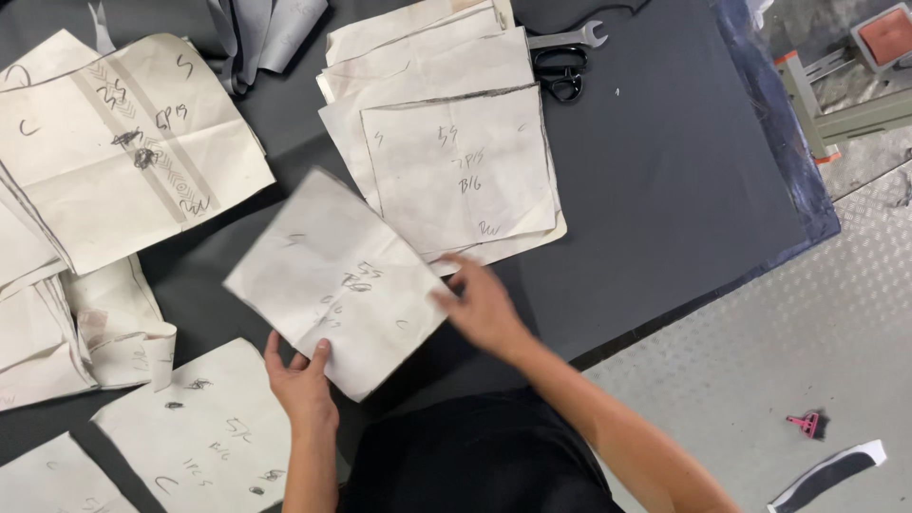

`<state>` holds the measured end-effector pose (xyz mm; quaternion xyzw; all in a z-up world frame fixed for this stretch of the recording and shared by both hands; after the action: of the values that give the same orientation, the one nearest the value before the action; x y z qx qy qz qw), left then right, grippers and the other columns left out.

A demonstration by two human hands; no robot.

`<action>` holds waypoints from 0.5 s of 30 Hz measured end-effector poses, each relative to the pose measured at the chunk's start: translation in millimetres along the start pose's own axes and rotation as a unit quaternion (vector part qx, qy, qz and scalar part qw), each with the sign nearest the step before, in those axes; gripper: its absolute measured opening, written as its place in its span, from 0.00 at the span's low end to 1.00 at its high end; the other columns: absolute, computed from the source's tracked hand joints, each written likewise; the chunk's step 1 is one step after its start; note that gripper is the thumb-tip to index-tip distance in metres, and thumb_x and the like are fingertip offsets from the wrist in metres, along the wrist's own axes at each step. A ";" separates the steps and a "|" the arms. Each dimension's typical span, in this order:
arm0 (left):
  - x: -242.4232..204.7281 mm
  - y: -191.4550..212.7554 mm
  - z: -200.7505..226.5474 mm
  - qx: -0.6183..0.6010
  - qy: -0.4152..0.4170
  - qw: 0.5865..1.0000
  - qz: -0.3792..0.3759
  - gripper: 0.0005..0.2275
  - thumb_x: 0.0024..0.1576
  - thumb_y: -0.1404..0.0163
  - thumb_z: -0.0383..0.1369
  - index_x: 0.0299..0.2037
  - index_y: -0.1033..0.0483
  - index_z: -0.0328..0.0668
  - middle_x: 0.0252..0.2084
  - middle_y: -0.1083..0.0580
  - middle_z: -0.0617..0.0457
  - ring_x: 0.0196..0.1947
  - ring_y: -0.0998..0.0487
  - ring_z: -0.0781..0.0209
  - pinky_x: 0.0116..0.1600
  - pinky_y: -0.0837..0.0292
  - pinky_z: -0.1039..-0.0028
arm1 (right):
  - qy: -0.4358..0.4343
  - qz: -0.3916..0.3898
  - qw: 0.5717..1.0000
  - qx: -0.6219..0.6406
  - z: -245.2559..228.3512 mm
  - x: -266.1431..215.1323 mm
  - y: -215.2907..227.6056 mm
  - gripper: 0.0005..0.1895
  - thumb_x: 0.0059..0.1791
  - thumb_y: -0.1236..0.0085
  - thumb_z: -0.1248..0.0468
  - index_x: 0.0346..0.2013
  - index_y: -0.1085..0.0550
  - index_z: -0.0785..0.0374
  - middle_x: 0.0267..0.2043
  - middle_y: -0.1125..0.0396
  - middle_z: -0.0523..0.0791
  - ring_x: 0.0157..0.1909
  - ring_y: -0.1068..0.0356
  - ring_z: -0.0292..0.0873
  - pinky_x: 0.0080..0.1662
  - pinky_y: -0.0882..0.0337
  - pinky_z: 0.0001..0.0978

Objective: The person sorts through a large pile of white fabric pattern pieces on a dark work table. They pick up individual pieces, unfold them to check markings, and place them into organized stacks. The person occasionally moves other items like a wrench and scissors to clear space for the sorting process.

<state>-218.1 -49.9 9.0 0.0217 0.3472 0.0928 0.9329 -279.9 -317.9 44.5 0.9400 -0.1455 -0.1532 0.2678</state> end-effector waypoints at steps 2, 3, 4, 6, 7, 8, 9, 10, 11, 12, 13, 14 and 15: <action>-4.0 8.6 -12.5 0.030 -0.008 0.999 0.008 0.36 0.57 0.48 0.19 0.75 0.54 0.39 0.56 0.25 0.35 0.57 0.23 0.53 0.59 0.27 0.68 | -0.069 0.080 0.991 -0.076 32.0 14.9 28.6 0.32 0.49 0.35 0.52 0.64 0.33 0.60 0.47 0.34 0.53 0.45 0.30 0.51 0.48 0.28 0.44; -7.4 12.6 -19.3 0.047 0.004 0.999 0.017 0.35 0.58 0.49 0.20 0.75 0.54 0.39 0.56 0.24 0.34 0.56 0.22 0.53 0.58 0.26 0.68 | -0.098 0.126 0.982 -0.105 43.0 23.0 42.1 0.32 0.49 0.36 0.54 0.65 0.34 0.60 0.50 0.36 0.54 0.48 0.30 0.53 0.49 0.27 0.45; -7.5 12.1 -24.5 0.061 0.013 0.998 0.021 0.35 0.59 0.49 0.20 0.75 0.54 0.38 0.55 0.24 0.34 0.55 0.22 0.52 0.57 0.26 0.68 | -0.123 0.176 0.967 -0.136 50.9 33.5 57.0 0.32 0.49 0.36 0.56 0.65 0.35 0.60 0.54 0.39 0.55 0.50 0.29 0.54 0.50 0.26 0.45; -6.0 14.4 -29.9 0.054 -0.002 0.998 0.008 0.35 0.58 0.50 0.20 0.75 0.55 0.38 0.55 0.24 0.35 0.55 0.22 0.53 0.57 0.26 0.69 | -0.201 0.200 0.944 -0.170 61.5 44.4 83.8 0.40 0.45 0.31 0.57 0.67 0.39 0.61 0.57 0.44 0.57 0.47 0.31 0.61 0.51 0.28 0.50; -5.1 16.3 -32.9 0.051 -0.009 0.999 0.002 0.35 0.58 0.50 0.20 0.74 0.55 0.38 0.55 0.24 0.36 0.55 0.22 0.54 0.57 0.25 0.70 | -0.223 0.189 0.941 -0.174 64.7 51.2 91.8 0.40 0.44 0.30 0.56 0.66 0.39 0.60 0.56 0.44 0.57 0.48 0.31 0.62 0.50 0.29 0.50; -3.4 18.1 -36.4 0.037 -0.021 0.999 -0.008 0.34 0.59 0.51 0.20 0.75 0.54 0.37 0.55 0.24 0.36 0.54 0.22 0.54 0.57 0.26 0.70 | -0.245 0.173 0.937 -0.177 68.2 55.3 95.9 0.41 0.44 0.28 0.56 0.66 0.39 0.60 0.56 0.44 0.57 0.48 0.32 0.63 0.50 0.29 0.51; 2.0 16.8 -39.3 0.022 -0.032 0.999 -0.018 0.33 0.60 0.52 0.20 0.75 0.54 0.37 0.55 0.24 0.35 0.54 0.22 0.53 0.56 0.27 0.70 | -0.267 0.158 0.933 -0.181 72.5 57.4 98.4 0.41 0.43 0.27 0.55 0.65 0.40 0.59 0.56 0.45 0.57 0.49 0.33 0.63 0.50 0.30 0.51; 2.2 22.1 -41.2 0.011 -0.043 0.999 -0.024 0.33 0.61 0.52 0.21 0.75 0.54 0.36 0.55 0.24 0.35 0.53 0.23 0.53 0.56 0.27 0.69 | -0.245 0.166 0.939 -0.175 75.4 56.3 97.4 0.38 0.44 0.28 0.56 0.63 0.37 0.59 0.54 0.43 0.56 0.49 0.31 0.60 0.49 0.30 0.51; -1.6 29.6 -43.8 0.019 -0.035 0.999 -0.018 0.32 0.61 0.52 0.21 0.75 0.54 0.36 0.55 0.24 0.36 0.54 0.23 0.54 0.57 0.28 0.70 | -0.224 0.173 0.944 -0.167 79.2 54.6 95.5 0.36 0.44 0.29 0.58 0.61 0.35 0.59 0.53 0.40 0.54 0.49 0.30 0.57 0.49 0.30 0.51; 2.7 27.5 -44.2 0.022 -0.034 0.999 -0.021 0.32 0.61 0.52 0.21 0.75 0.54 0.36 0.55 0.24 0.36 0.54 0.23 0.55 0.58 0.29 0.70 | -0.198 0.192 0.948 -0.160 83.6 57.8 96.5 0.33 0.44 0.29 0.59 0.60 0.33 0.59 0.52 0.38 0.52 0.49 0.29 0.54 0.49 0.30 0.50; 4.7 26.1 -43.5 0.026 -0.033 0.999 -0.023 0.32 0.61 0.52 0.21 0.75 0.54 0.36 0.55 0.23 0.37 0.55 0.23 0.55 0.59 0.29 0.70 | -0.200 0.189 0.946 -0.170 88.8 57.5 95.1 0.29 0.44 0.30 0.59 0.56 0.32 0.60 0.49 0.37 0.51 0.48 0.30 0.54 0.49 0.30 0.50; 6.2 22.3 -40.5 0.024 -0.034 0.999 -0.023 0.32 0.60 0.52 0.21 0.75 0.54 0.36 0.56 0.23 0.38 0.55 0.23 0.56 0.59 0.30 0.70 | -0.201 0.191 0.944 -0.180 93.5 56.7 96.5 0.25 0.45 0.30 0.60 0.53 0.30 0.61 0.46 0.36 0.50 0.46 0.31 0.53 0.48 0.31 0.50; 6.8 18.6 -37.8 0.023 -0.034 0.999 -0.022 0.32 0.60 0.52 0.21 0.74 0.54 0.37 0.56 0.23 0.38 0.55 0.23 0.57 0.60 0.30 0.71 | -0.202 0.192 0.942 -0.189 98.4 57.8 98.9 0.21 0.45 0.31 0.61 0.49 0.28 0.61 0.43 0.35 0.49 0.45 0.31 0.53 0.48 0.31 0.50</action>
<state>-240.6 -31.2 -22.1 0.0387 0.3173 0.0636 0.9454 -282.2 -464.2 6.9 0.7756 -0.3423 -0.3103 0.4301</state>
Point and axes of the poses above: each hand's wrist, its own x-axis towards the middle knuckle, its own y-axis out of the back of the hand, z = x × y, the point moved 2 cm from there along x, towards the middle knuckle
